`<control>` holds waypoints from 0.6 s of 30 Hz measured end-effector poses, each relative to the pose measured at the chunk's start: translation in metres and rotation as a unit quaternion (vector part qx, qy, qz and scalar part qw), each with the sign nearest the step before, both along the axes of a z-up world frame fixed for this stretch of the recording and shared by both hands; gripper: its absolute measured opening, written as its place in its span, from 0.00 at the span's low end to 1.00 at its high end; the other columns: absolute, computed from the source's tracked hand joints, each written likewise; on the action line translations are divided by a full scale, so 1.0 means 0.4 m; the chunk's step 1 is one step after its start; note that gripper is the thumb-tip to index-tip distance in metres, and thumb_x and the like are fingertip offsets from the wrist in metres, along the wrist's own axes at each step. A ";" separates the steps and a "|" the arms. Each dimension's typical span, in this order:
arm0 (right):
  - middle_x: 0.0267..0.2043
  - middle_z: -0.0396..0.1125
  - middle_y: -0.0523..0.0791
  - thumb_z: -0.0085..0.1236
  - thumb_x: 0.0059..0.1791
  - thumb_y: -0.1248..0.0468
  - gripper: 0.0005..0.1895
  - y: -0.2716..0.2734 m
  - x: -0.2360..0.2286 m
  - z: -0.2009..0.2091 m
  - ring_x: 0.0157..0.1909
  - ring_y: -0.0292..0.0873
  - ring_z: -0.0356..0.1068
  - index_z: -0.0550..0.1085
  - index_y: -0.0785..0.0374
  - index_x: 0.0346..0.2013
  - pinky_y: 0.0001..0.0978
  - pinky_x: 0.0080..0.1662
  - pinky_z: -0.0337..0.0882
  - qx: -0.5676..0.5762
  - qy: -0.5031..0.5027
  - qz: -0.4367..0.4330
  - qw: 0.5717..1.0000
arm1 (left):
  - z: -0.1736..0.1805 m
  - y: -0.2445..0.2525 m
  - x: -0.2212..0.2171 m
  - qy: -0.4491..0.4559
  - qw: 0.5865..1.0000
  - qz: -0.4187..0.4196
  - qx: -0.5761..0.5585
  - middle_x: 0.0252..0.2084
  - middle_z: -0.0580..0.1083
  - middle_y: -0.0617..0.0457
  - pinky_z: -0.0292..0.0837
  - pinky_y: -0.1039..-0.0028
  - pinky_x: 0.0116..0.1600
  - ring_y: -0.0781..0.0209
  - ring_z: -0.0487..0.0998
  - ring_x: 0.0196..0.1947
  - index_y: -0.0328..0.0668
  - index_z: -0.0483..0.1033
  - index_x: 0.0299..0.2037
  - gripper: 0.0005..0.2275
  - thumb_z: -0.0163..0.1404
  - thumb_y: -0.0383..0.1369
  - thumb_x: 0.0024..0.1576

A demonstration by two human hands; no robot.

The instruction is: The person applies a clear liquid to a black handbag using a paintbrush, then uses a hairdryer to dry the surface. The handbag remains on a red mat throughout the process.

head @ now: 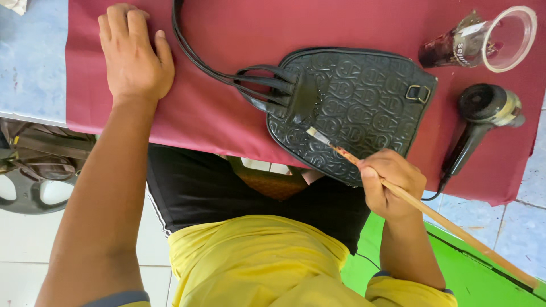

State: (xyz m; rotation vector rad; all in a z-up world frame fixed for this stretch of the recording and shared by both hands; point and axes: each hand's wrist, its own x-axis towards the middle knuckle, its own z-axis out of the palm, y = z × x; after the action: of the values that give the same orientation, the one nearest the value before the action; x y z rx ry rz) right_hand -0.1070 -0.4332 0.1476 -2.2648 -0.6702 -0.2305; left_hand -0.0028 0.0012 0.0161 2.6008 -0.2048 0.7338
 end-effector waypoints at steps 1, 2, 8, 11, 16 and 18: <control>0.27 0.69 0.53 0.49 0.52 0.72 0.11 0.002 -0.002 0.002 0.27 0.48 0.70 0.73 0.71 0.26 0.34 0.33 0.71 0.001 0.000 0.000 1.000 | 0.000 -0.001 0.000 0.000 1.000 0.000 0.001 0.46 0.64 0.33 0.60 0.49 0.47 0.35 0.62 0.39 0.26 0.66 0.45 0.09 0.50 0.22 0.58; 0.26 0.68 0.51 0.48 0.52 0.71 0.11 0.005 -0.004 0.003 0.25 0.49 0.69 0.72 0.71 0.26 0.34 0.32 0.70 0.003 0.028 0.038 0.999 | 0.000 -0.002 0.001 0.001 1.000 0.001 0.001 0.47 0.65 0.33 0.61 0.49 0.47 0.35 0.62 0.40 0.26 0.66 0.45 0.09 0.51 0.22 0.58; 0.25 0.68 0.52 0.49 0.51 0.71 0.11 0.000 -0.009 -0.022 0.23 0.50 0.66 0.71 0.72 0.25 0.37 0.32 0.69 0.082 0.028 0.039 0.995 | -0.003 -0.002 -0.003 0.024 0.999 0.029 0.012 0.45 0.65 0.34 0.62 0.48 0.47 0.35 0.63 0.40 0.29 0.67 0.45 0.09 0.52 0.24 0.60; 0.26 0.69 0.51 0.49 0.54 0.70 0.12 0.000 0.007 -0.049 0.26 0.49 0.69 0.72 0.72 0.28 0.36 0.34 0.70 0.070 0.006 0.023 0.997 | 0.005 -0.006 -0.005 0.036 0.999 0.037 0.011 0.45 0.65 0.34 0.62 0.47 0.48 0.33 0.64 0.41 0.29 0.67 0.46 0.09 0.52 0.25 0.61; 0.27 0.70 0.51 0.45 0.57 0.70 0.14 0.031 0.016 -0.066 0.30 0.49 0.70 0.72 0.71 0.27 0.37 0.37 0.70 0.031 -0.049 -0.049 0.997 | -0.003 -0.004 -0.004 0.050 0.997 0.051 0.009 0.46 0.65 0.34 0.64 0.46 0.48 0.32 0.64 0.43 0.30 0.65 0.45 0.10 0.53 0.26 0.60; 0.27 0.70 0.51 0.45 0.58 0.67 0.17 0.041 0.017 -0.074 0.30 0.50 0.70 0.72 0.72 0.28 0.39 0.37 0.71 0.014 -0.101 -0.065 0.993 | -0.006 -0.004 -0.001 0.052 0.997 0.053 0.012 0.47 0.65 0.34 0.64 0.46 0.47 0.32 0.64 0.44 0.29 0.66 0.47 0.10 0.52 0.27 0.61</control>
State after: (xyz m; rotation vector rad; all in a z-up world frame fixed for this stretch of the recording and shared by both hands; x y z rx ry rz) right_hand -0.1003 -0.4170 0.1181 -2.2792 -0.6179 -0.5365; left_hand -0.0034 -0.0004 0.0136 2.6814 -0.0436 0.6321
